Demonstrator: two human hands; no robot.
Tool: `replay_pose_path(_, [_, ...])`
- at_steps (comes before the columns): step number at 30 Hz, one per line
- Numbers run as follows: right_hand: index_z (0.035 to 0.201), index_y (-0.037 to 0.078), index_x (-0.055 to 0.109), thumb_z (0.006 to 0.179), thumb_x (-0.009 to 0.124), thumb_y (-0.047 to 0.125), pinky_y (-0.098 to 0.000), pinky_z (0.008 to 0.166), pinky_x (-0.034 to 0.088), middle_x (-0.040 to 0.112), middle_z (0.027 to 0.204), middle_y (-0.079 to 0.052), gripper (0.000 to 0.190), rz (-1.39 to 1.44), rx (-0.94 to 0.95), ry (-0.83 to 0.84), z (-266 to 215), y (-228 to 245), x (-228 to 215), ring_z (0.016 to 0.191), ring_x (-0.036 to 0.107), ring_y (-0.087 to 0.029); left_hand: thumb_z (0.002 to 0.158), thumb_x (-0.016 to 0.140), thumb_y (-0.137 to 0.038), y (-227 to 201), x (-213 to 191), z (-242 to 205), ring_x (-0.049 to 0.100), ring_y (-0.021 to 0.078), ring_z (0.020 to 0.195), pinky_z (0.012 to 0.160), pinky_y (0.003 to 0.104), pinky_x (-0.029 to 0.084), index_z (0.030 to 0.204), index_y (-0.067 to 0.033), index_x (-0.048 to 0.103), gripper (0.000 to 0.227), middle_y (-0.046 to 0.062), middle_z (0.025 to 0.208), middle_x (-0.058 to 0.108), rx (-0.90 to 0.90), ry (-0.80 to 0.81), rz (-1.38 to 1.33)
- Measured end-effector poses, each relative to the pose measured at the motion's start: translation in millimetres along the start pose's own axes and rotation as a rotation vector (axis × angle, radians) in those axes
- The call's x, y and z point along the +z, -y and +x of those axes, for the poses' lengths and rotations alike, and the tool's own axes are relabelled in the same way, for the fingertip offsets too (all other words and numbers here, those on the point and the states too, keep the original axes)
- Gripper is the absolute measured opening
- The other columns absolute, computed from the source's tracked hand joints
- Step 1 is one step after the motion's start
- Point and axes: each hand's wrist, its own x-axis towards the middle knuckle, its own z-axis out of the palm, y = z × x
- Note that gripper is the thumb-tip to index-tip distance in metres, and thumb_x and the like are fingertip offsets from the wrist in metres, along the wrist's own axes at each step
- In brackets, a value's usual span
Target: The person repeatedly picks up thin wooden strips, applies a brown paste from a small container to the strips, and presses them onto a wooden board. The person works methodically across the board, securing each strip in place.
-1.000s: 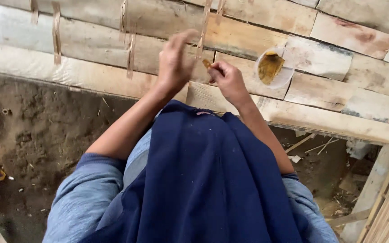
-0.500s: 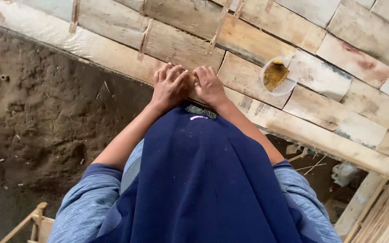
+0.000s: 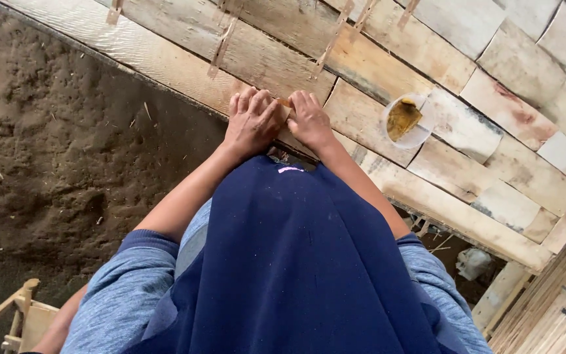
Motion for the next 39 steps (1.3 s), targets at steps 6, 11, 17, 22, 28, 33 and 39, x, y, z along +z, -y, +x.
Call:
replay_pose_path(6, [0.115, 0.012, 0.049, 0.076, 0.084, 0.015, -0.0437, 0.102, 0.046, 0.054, 0.113, -0.01, 0.053, 0.008, 0.018, 0.07, 4, 5, -7, 0.112, 0.056, -0.032, 0.077, 0.079, -0.043, 6, 2, -3, 0.043, 0.0416, 0.13, 0.104, 0.059, 0.036, 0.129, -0.02, 0.066, 0.059, 0.011, 0.135, 0.054, 0.046, 0.004, 0.047])
replay_pose_path(11, [0.117, 0.014, 0.049, 0.081, 0.083, 0.019, -0.0411, 0.099, 0.049, 0.055, 0.11, -0.007, 0.049, -0.007, 0.061, 0.121, 3, 5, -12, 0.109, 0.059, -0.029, 0.076, 0.08, -0.043, 7, 3, 0, 0.045, 0.0405, 0.127, 0.102, 0.058, 0.038, 0.128, -0.0219, 0.065, 0.059, 0.011, 0.131, 0.054, 0.067, -0.017, 0.054])
replay_pose_path(17, [0.112, 0.018, 0.059, 0.097, 0.065, 0.017, -0.0486, 0.085, 0.055, 0.069, 0.092, -0.009, 0.016, 0.377, 0.208, -0.025, -3, 14, -38, 0.094, 0.071, -0.033, 0.077, 0.078, -0.044, 8, 17, -5, 0.043, 0.0412, 0.13, 0.103, 0.06, 0.037, 0.131, -0.0219, 0.065, 0.06, 0.012, 0.133, 0.052, 0.058, -0.053, 0.066])
replay_pose_path(22, [0.107, 0.014, 0.069, 0.095, 0.065, 0.011, -0.0453, 0.085, 0.056, 0.074, 0.082, -0.01, 0.013, 0.497, 0.209, 0.133, -10, 10, -42, 0.085, 0.073, -0.029, 0.079, 0.079, -0.041, 7, 18, -5, 0.043, 0.0411, 0.133, 0.106, 0.061, 0.037, 0.134, -0.021, 0.064, 0.061, 0.014, 0.133, 0.052, 0.02, -0.048, 0.001])
replay_pose_path(28, [0.088, 0.014, 0.073, 0.095, 0.066, 0.028, -0.0485, 0.08, 0.055, 0.076, 0.075, -0.009, 0.017, 0.255, 0.204, 0.432, 10, 30, -58, 0.086, 0.073, -0.036, 0.072, 0.08, -0.046, 10, 27, -5, 0.046, 0.0363, 0.131, 0.107, 0.059, 0.039, 0.115, -0.0155, 0.061, 0.056, 0.009, 0.125, 0.054, -0.089, 0.016, -0.063])
replay_pose_path(33, [0.087, 0.017, 0.075, 0.092, 0.067, 0.037, -0.0523, 0.077, 0.055, 0.075, 0.08, -0.013, 0.022, 0.039, 0.213, 0.458, 19, 37, -58, 0.089, 0.072, -0.04, 0.069, 0.075, -0.027, 7, 12, 2, 0.047, 0.0396, 0.128, 0.101, 0.063, 0.042, 0.107, -0.0122, 0.061, 0.043, 0.009, 0.12, 0.053, -0.096, 0.009, -0.191])
replay_pose_path(39, [0.084, 0.021, 0.077, 0.086, 0.066, 0.042, -0.0521, 0.079, 0.056, 0.076, 0.086, -0.013, 0.023, -0.051, 0.314, 0.465, 20, 48, -59, 0.095, 0.072, -0.04, 0.067, 0.085, -0.043, 1, 25, 3, 0.047, 0.0382, 0.125, 0.104, 0.061, 0.04, 0.103, -0.0129, 0.057, 0.055, 0.009, 0.119, 0.051, -0.173, 0.031, -0.079])
